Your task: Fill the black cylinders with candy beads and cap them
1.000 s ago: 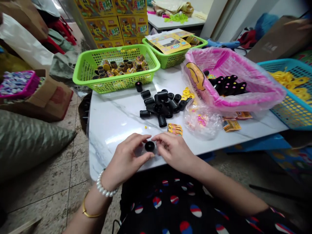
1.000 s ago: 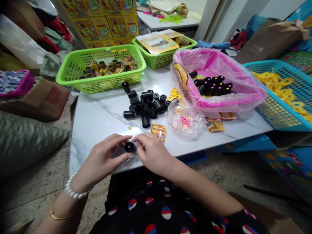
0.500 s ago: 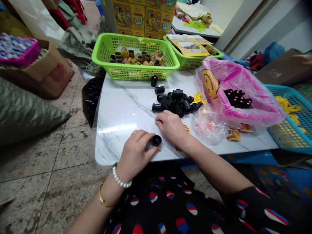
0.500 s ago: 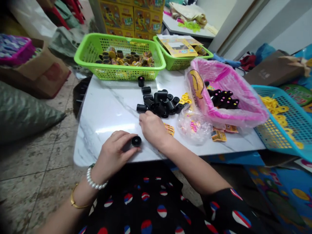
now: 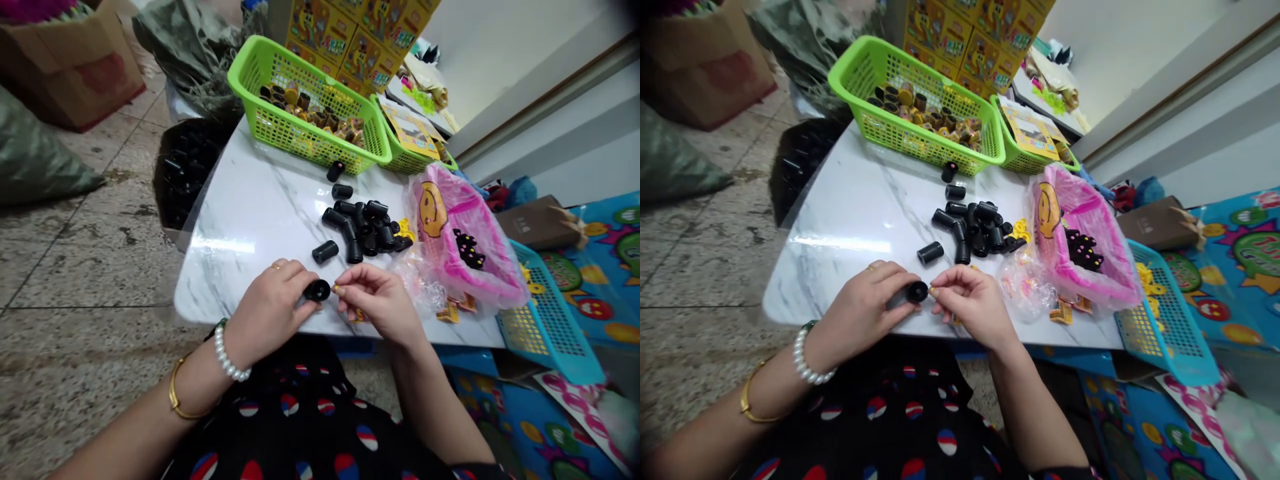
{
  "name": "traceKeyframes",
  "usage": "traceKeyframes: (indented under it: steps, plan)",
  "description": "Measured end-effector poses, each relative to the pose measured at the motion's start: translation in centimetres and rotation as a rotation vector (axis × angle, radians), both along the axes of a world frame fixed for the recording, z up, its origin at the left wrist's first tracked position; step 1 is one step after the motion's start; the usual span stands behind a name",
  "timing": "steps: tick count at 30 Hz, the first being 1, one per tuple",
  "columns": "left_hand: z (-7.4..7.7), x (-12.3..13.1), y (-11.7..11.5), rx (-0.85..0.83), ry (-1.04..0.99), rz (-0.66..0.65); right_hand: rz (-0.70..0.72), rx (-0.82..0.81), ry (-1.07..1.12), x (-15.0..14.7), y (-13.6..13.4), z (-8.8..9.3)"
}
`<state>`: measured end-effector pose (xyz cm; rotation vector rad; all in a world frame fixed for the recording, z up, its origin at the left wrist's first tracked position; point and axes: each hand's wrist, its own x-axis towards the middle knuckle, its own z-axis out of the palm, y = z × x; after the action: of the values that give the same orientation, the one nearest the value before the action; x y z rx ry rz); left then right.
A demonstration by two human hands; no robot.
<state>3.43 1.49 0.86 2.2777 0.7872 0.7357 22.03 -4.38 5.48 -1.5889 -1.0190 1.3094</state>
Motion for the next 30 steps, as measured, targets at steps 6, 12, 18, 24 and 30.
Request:
traceKeyframes:
  steps: [6, 12, 18, 24, 30]
  plan:
    - [-0.1, 0.1, 0.0, 0.008, -0.007, 0.000, 0.051, 0.126, -0.269, -1.2, -0.3, 0.2]
    - [0.0, 0.1, 0.0, 0.017, -0.007, 0.006, 0.121, 0.284, -0.503, -1.1, -0.1, -0.3]
    - [-0.2, 0.0, -0.1, 0.024, -0.007, 0.008, 0.057, 0.276, -0.455, -1.5, -0.1, -0.7]
    - [-0.3, 0.0, -0.2, 0.036, 0.000, 0.005, 0.020, 0.185, -0.333, -1.6, 0.2, -1.0]
    - [0.0, 0.0, -0.2, 0.051, 0.033, 0.010, -0.040, 0.126, -0.242, -2.1, 0.2, -1.4]
